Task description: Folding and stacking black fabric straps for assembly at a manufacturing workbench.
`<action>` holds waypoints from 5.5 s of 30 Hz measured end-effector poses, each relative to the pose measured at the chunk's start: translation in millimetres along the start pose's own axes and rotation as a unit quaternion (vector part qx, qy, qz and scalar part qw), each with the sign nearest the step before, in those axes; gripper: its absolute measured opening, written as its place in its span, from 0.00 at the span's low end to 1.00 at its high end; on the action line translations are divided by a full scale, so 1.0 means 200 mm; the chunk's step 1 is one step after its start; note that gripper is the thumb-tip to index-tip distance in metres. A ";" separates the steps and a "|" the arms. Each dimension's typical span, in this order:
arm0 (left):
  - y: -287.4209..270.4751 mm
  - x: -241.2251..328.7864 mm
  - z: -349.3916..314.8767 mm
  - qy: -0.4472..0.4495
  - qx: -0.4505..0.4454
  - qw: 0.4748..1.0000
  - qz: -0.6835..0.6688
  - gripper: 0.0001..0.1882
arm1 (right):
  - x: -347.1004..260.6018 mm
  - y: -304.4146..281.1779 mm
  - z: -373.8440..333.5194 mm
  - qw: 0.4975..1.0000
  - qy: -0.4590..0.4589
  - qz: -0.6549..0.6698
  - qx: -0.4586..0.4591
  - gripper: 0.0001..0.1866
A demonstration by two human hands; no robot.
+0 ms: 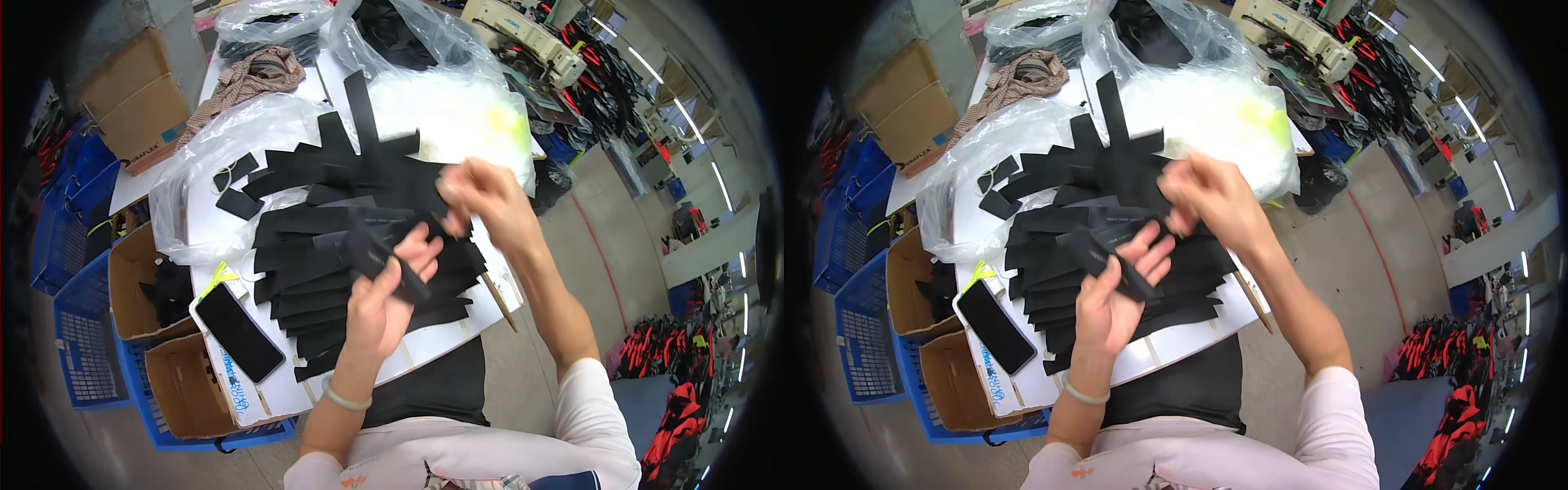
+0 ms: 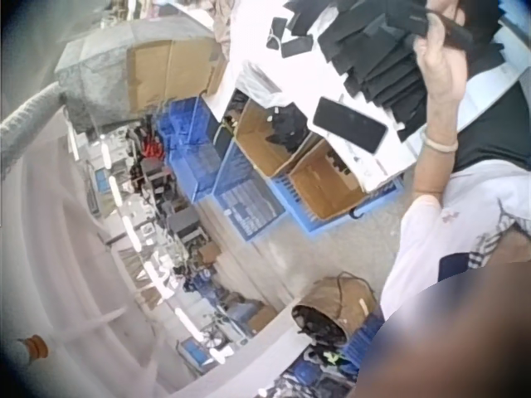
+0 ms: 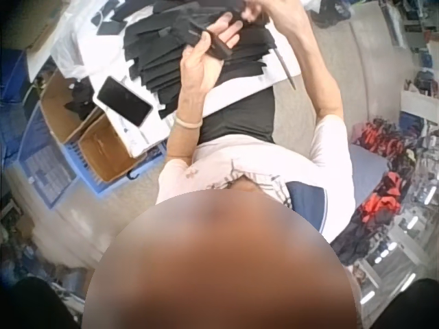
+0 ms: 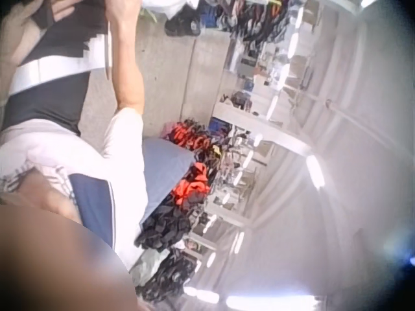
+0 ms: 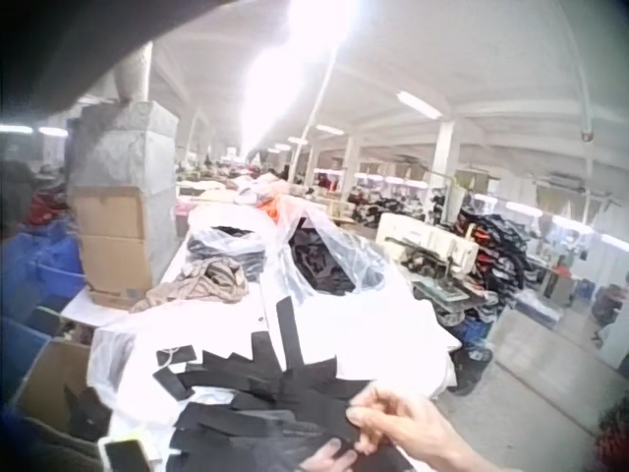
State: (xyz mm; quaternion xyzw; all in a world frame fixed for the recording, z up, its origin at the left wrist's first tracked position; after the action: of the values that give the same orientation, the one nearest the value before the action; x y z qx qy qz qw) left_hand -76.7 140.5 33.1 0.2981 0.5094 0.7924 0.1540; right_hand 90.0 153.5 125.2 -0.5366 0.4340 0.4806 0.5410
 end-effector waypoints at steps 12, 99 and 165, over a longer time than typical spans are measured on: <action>0.02 -0.30 -0.21 -0.066 -0.060 0.967 0.238 0.16 | 0.45 -0.01 -1.65 0.910 0.303 0.174 0.224 0.04; 0.10 -0.56 -0.36 -0.139 0.219 0.947 -0.187 0.16 | 0.23 0.31 -1.13 0.870 -0.083 -0.463 0.148 0.08; 0.12 -0.56 -0.44 -0.373 -0.170 0.890 -0.198 0.15 | 0.19 -0.04 -0.77 0.996 0.008 0.061 -0.061 0.07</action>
State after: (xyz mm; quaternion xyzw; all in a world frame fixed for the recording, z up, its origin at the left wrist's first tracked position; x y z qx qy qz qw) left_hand -43.2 5.5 -7.0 0.4339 0.3201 0.6505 0.5350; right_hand 110.3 1.2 81.5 -0.5451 0.4402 0.5342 0.4730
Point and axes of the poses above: each hand's wrist, its own z-axis towards the middle knuckle, its own y-axis out of the palm, x = y × z, the point moved 1 cm from there along z, towards the middle knuckle, and after that the axes turned 11 degrees about -x, right-handed, at the moved point
